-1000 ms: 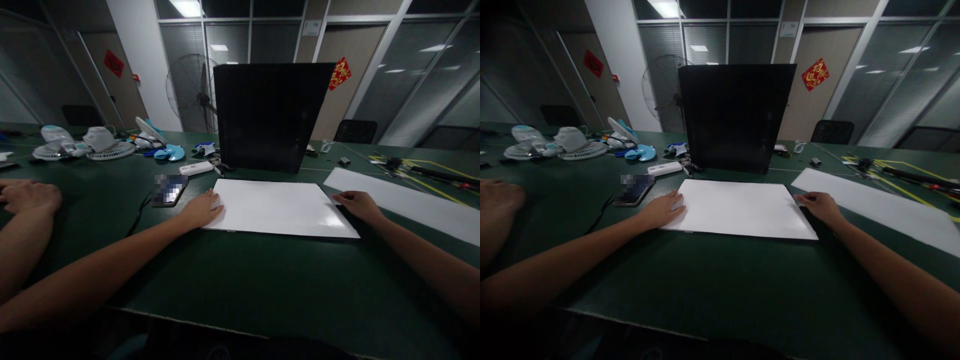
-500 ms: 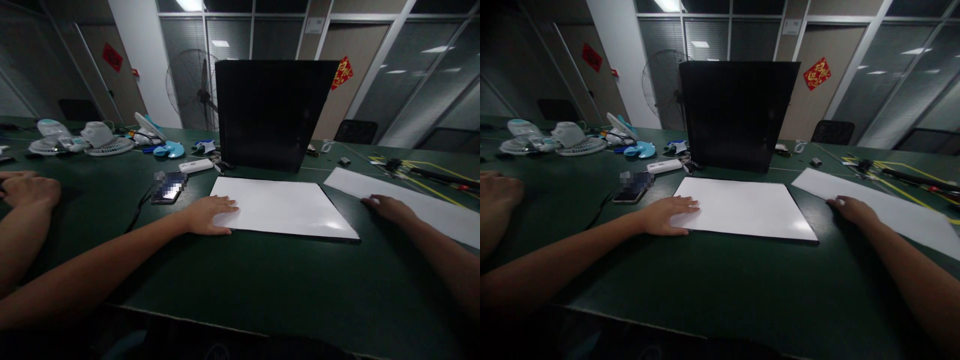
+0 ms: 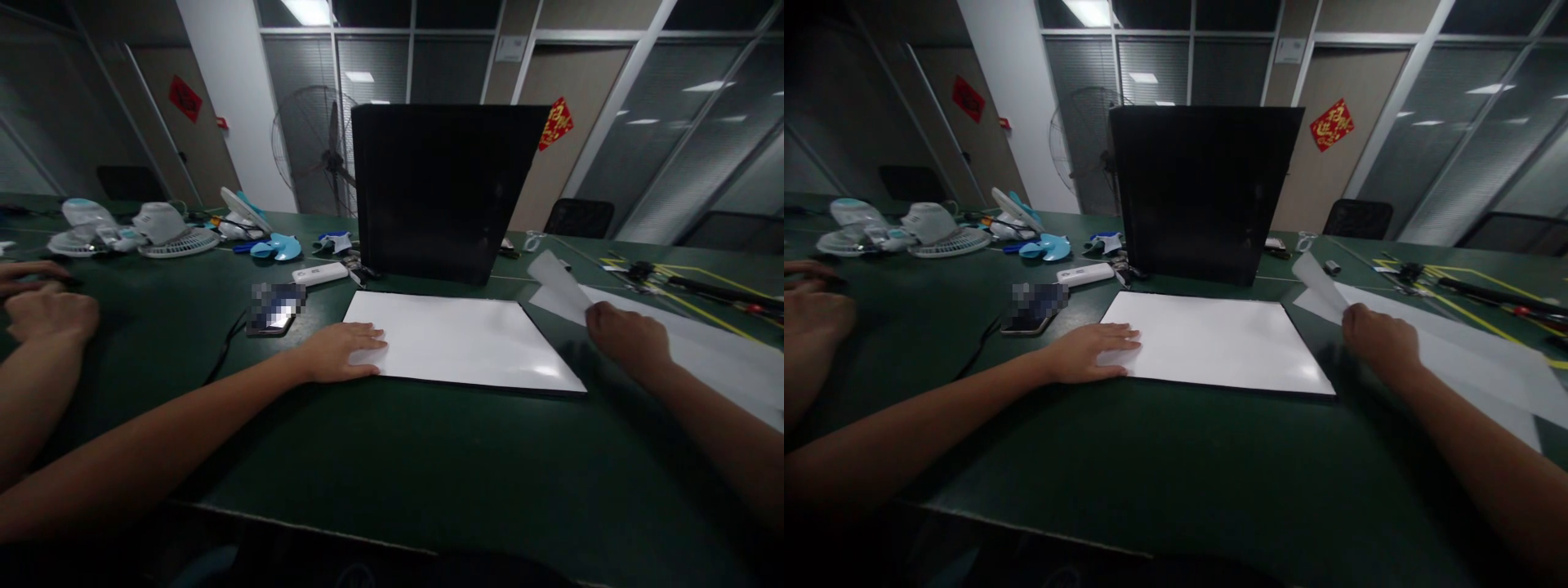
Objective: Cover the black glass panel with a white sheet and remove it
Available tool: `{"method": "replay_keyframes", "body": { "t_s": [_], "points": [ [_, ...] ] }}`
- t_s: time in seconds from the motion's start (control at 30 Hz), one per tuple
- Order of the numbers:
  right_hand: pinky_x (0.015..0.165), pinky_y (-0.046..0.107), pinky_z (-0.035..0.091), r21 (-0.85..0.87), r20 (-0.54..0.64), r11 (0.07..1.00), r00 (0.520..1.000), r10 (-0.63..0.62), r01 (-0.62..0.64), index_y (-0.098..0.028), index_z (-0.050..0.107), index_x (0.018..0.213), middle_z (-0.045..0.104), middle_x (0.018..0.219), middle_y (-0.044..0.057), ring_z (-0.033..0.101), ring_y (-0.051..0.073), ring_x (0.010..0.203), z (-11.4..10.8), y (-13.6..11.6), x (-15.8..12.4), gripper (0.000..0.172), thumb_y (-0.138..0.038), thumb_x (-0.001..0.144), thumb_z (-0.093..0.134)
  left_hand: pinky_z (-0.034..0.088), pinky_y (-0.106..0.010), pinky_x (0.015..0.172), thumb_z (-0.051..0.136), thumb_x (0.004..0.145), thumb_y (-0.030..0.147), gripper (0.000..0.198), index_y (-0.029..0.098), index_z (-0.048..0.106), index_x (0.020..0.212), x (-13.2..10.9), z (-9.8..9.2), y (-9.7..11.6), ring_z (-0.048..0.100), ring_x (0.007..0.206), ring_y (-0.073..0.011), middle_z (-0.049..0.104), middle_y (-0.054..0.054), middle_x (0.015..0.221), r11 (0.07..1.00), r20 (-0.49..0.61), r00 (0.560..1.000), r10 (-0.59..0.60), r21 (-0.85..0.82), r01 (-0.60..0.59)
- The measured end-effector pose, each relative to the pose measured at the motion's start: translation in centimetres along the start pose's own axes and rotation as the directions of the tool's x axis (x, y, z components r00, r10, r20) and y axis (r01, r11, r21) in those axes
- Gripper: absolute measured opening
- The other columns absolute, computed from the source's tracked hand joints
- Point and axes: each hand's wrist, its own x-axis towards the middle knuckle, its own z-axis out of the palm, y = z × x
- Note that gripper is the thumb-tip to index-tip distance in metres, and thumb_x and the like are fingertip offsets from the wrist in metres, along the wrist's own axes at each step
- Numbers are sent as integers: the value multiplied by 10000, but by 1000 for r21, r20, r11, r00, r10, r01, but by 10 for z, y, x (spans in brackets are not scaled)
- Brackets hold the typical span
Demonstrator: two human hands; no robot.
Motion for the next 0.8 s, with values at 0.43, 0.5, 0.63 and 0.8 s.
{"method": "replay_keyframes", "body": {
  "t_s": [0.43,0.5,0.63,0.8],
  "points": [
    [912,491,599,395,-206,457,562,-801,797,-334,750,1261,764,1206,33,730,263,1061,-51,-114,-96,379,-443,1020,478,251,-556,1272,624,967,596,933,263,134,1688,-2,2,5,175,1597,-399,0,-113,1765,1000,-130,991,19,9,-18],
    [949,515,602,406,-266,396,521,-811,824,-359,727,1308,732,1293,19,715,270,1137,-50,-123,-105,374,-442,1012,514,215,-564,1286,628,972,576,830,315,253,1664,-2,1,4,177,1602,-374,86,-72,1763,996,-118,989,88,20,-86],
    [1060,525,563,462,-336,299,476,-812,835,-404,595,1483,586,1506,-9,626,266,1312,-50,-129,-111,491,-398,993,577,255,-561,1277,647,970,502,587,326,539,1520,-1,0,3,417,1512,-319,497,-55,1606,964,-125,956,264,63,-257],
    [1129,560,492,559,-294,416,641,-709,717,-366,630,1452,580,1517,7,570,288,1371,-50,-113,-87,471,-447,995,549,465,-466,1156,549,1001,286,301,276,755,1220,-2,1,1,679,1240,-236,765,-54,1262,931,-245,900,359,158,-329]
  ]
}}
